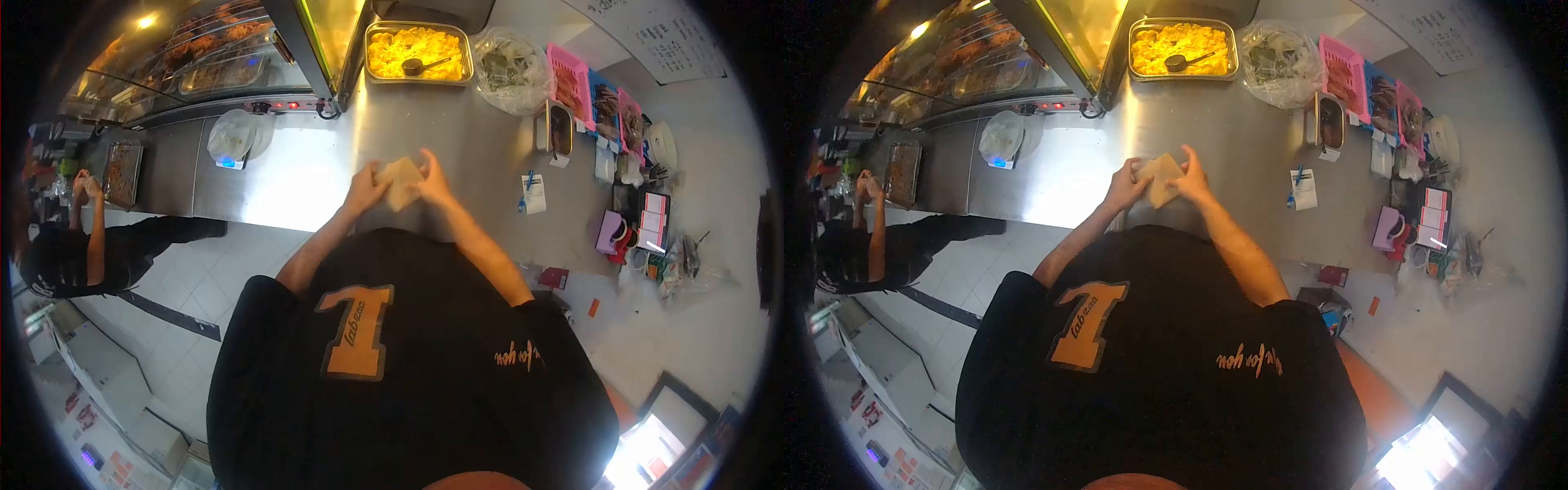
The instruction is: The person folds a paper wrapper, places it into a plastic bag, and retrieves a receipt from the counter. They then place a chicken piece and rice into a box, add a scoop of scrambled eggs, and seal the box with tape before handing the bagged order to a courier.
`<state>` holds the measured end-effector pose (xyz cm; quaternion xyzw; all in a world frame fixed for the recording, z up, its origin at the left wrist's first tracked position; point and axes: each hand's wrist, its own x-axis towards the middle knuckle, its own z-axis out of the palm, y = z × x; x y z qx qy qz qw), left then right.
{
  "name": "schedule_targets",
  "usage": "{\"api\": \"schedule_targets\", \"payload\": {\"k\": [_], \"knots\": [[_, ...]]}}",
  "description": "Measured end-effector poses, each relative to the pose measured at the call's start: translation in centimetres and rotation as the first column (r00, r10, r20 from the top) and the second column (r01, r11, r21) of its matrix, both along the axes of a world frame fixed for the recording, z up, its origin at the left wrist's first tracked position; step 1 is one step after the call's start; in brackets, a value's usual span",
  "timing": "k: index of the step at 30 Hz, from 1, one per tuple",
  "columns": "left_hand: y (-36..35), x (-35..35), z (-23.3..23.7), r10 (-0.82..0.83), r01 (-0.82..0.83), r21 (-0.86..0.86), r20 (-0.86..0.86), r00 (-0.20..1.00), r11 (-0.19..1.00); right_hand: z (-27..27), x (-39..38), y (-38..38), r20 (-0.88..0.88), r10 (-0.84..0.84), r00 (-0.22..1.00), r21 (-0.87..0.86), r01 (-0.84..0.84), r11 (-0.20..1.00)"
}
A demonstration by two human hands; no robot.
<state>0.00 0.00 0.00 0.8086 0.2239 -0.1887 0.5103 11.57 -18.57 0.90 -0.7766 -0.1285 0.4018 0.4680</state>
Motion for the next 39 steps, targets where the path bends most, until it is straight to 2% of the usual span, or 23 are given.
{"api": "schedule_targets", "payload": {"k": [1,3,5,8,10,11,12,13,14,17,19,20,21,22,23,24,25,26,29,31,35,38,39], "knots": [[-0.6,0.5,3.3,0.068,-0.058,0.096,-0.097,0.993,0.994,0.8,0.9,0.3,0.104,-0.029,0.994,-0.043,0.034,0.999],[-2.4,-0.9,6.4,0.013,-0.031,0.368,0.052,0.999,0.929,1.7,-0.3,-0.5,0.285,0.005,0.958,-0.048,0.009,0.999],[-3.2,-0.3,7.2,-0.371,-0.069,0.673,0.488,0.79,0.736,2.3,0.6,-1.3,0.518,0.105,0.849,0.006,-0.126,0.992],[-2.8,-1.1,3.0,-0.561,0.072,0.796,0.356,0.747,0.601,3.2,0.7,-3.5,0.875,-0.115,0.47,0.033,0.18,0.983],[-2.9,-0.8,1.9,-0.541,0.067,0.791,0.351,0.764,0.608,3.6,0.6,-7.2,0.939,0.121,0.322,-0.213,0.266,0.94],[-3.3,-1.7,1.8,-0.465,0.029,0.749,0.38,0.8,0.662,4.2,1.7,-9.5,0.842,0.165,0.514,-0.337,0.262,0.904],[-3.7,-2.4,1.9,-0.383,-0.012,0.703,0.402,0.832,0.711,6.4,2.6,-11.7,0.787,0.085,0.611,-0.262,0.207,0.942],[-4.0,-2.8,1.8,-0.313,-0.066,0.701,0.398,0.862,0.71,8.6,3.6,-13.9,0.712,0.008,0.702,-0.179,0.171,0.969],[-4.7,-3.2,1.7,-0.244,-0.115,0.694,0.396,0.886,0.711,11.3,3.8,-16.0,0.667,-0.168,0.726,0.111,0.125,0.986],[-5.2,-2.9,2.7,-0.208,-0.101,0.7,0.343,0.916,0.707,11.3,1.9,-22.6,0.181,-0.277,0.944,0.014,0.279,0.96],[-5.1,-2.4,2.1,-0.235,-0.069,0.731,0.306,0.923,0.679,10.8,-1.6,-27.6,-0.168,-0.409,0.897,-0.076,0.402,0.913],[-4.7,-2.2,1.5,-0.253,-0.062,0.705,0.333,0.908,0.706,9.4,-3.8,-30.3,0.021,-0.455,0.89,-0.31,0.438,0.844],[-4.5,-2.3,0.9,-0.261,-0.059,0.677,0.361,0.895,0.734,7.9,-5.8,-31.9,0.082,-0.584,0.807,-0.32,0.576,0.752],[-4.7,-2.2,1.3,-0.253,-0.074,0.689,0.361,0.898,0.721,6.5,-7.8,-33.4,0.148,-0.698,0.701,-0.308,0.703,0.641],[-4.9,-2.6,2.3,-0.245,-0.078,0.706,0.345,0.906,0.704,5.0,-9.9,-34.2,0.016,-0.876,0.481,-0.107,0.872,0.477],[-5.0,-2.7,3.1,-0.237,-0.057,0.689,0.323,0.916,0.722,-1.3,-11.0,-37.2,0.268,-0.769,0.581,-0.445,0.782,0.436],[-5.4,-2.8,2.8,-0.246,-0.051,0.698,0.319,0.915,0.715,-7.4,-12.2,-40.2,0.379,-0.605,0.701,-0.741,0.621,0.255],[-5.4,-2.8,2.5,-0.25,-0.052,0.709,0.316,0.915,0.703,-9.6,-13.1,-39.1,0.359,-0.609,0.708,-0.81,0.56,0.173],[-5.4,-2.4,2.4,-0.226,-0.071,0.701,0.322,0.919,0.71,-11.9,-12.8,-31.6,-0.038,-0.979,0.2,-0.431,0.88,0.197],[-5.8,-2.2,3.6,-0.189,-0.055,0.692,0.271,0.944,0.719,-11.8,-11.7,-27.5,-0.337,-0.941,-0.034,-0.266,0.962,0.061],[-5.1,-2.4,3.3,-0.178,-0.121,0.657,0.37,0.912,0.744,-5.6,-10.4,-23.7,-0.482,-0.85,-0.213,-0.175,0.974,-0.145],[-5.0,-3.0,3.2,-0.168,-0.195,0.62,0.477,0.863,0.76,2.8,-10.4,-17.9,-0.295,-0.954,-0.057,0.016,0.998,-0.064],[-4.9,-3.0,3.4,-0.164,-0.186,0.622,0.461,0.872,0.76,3.9,-9.9,-15.3,-0.21,-0.949,0.235,0.145,0.967,0.208]]}}
